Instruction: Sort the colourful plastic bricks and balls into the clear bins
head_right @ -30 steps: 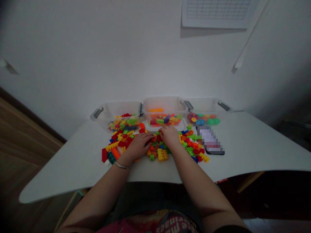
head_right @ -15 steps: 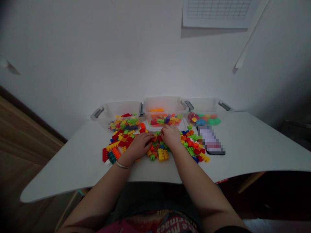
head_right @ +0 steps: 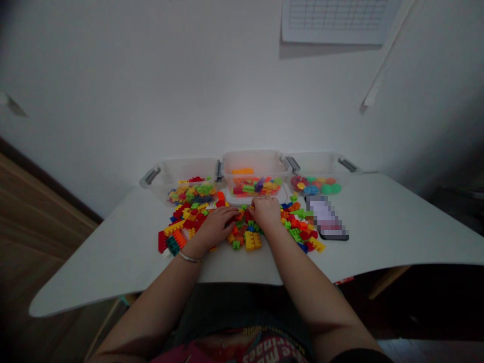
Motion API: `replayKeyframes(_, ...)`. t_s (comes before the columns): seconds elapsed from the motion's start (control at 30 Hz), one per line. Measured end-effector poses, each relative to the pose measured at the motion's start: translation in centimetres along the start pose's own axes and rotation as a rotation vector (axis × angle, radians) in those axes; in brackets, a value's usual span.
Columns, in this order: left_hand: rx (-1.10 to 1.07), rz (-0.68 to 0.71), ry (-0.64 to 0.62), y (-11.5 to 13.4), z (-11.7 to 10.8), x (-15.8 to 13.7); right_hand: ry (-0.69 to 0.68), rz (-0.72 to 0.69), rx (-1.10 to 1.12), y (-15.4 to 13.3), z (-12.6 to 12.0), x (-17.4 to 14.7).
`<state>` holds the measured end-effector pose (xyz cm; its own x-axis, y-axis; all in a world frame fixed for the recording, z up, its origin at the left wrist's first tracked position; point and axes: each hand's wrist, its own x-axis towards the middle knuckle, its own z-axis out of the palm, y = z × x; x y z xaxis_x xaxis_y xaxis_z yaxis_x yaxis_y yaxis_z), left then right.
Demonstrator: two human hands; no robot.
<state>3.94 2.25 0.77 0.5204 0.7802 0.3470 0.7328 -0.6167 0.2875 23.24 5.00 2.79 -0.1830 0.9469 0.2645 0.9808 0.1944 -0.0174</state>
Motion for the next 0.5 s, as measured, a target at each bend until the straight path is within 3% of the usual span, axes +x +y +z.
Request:
replayKeyframes(0.23,0.0,0.007,0.01,0.14,-0.13,0.02,0.011,0.012,0.062,0.07,0.14,-0.24)
replayKeyframes(0.5,0.003,0.001,0.013,0.05,0.0,-0.02,0.248,-0.064,0.398,0.83,0.76,-0.2)
